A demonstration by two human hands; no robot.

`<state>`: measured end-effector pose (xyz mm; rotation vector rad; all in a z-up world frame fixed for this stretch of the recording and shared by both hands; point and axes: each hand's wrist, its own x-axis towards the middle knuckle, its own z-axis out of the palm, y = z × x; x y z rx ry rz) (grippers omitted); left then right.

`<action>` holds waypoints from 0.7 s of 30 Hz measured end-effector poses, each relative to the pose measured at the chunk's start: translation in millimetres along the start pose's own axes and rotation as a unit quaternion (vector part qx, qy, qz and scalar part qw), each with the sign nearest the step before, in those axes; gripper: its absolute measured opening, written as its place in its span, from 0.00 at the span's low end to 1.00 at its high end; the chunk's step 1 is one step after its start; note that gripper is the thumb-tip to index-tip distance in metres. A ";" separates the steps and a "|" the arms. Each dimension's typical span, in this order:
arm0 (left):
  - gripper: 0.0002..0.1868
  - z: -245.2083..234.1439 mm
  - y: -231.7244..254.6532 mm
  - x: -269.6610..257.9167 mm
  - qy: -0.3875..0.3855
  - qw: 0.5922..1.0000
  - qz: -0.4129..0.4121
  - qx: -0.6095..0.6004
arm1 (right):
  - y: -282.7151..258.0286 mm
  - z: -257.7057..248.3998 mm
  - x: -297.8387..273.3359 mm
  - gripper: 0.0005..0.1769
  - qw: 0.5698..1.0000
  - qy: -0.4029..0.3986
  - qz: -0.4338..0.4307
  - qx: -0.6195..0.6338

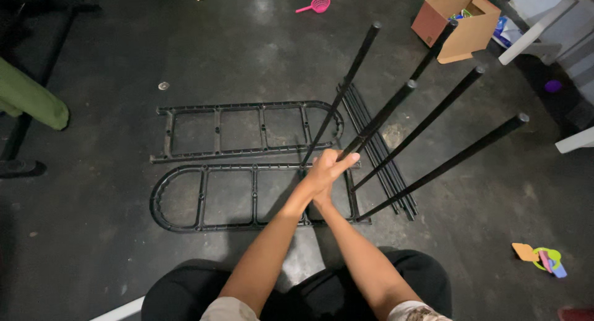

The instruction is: The person sits on the floor and assembles a piece of furniture by inserting multiple black metal rods into two plastic base frames. They pick up rods one by one and insert them into the slots of the frames, gradually building a vertical structure.

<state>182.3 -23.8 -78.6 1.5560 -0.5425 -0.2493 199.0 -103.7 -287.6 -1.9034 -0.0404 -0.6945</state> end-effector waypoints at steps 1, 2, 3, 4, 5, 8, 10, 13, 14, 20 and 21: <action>0.27 -1.3 -1.9 0.6 -0.003 1.000 0.000 0.007 | -5.3 -0.4 0.6 0.19 1.000 -0.001 0.001 0.000; 0.27 -4.3 -3.8 2.0 0.007 1.000 0.009 -0.019 | -13.1 -0.5 2.0 0.17 1.000 0.001 0.002 0.001; 0.27 -8.5 -6.1 3.9 0.016 0.999 0.019 -0.044 | -21.8 -0.6 6.2 0.16 1.000 -0.010 0.003 0.026; 0.28 -12.2 -9.7 2.9 0.025 0.997 0.025 -0.070 | -31.1 -0.1 9.0 0.16 0.998 -0.022 0.007 0.051; 0.26 -16.7 -12.7 4.5 0.017 0.995 0.029 -0.094 | -40.8 0.3 11.7 0.16 0.996 -0.033 0.011 0.076; 0.25 -32.7 -16.0 11.6 0.002 0.988 0.045 -0.144 | -66.1 2.6 23.4 0.20 0.991 -0.067 0.090 0.067; 0.27 -40.1 -16.2 9.3 -0.002 0.987 0.052 -0.149 | -74.9 7.0 24.1 0.19 0.989 -0.069 0.106 0.079; 0.27 -36.3 -13.3 1.7 -0.007 0.988 0.074 -0.135 | -70.6 5.7 17.7 0.18 0.990 -0.051 0.097 0.087; 0.26 -33.7 -10.7 -0.5 -0.011 0.990 0.064 -0.126 | -66.9 6.4 14.8 0.18 0.991 -0.042 0.088 0.090; 0.27 -19.4 3.0 -5.1 -0.021 0.994 0.077 -0.080 | -41.9 -3.3 10.7 0.19 0.988 -0.068 0.066 0.122; 0.27 -22.5 2.2 -4.3 -0.027 0.992 0.075 -0.097 | -39.8 -0.6 9.3 0.19 0.988 -0.074 0.058 0.120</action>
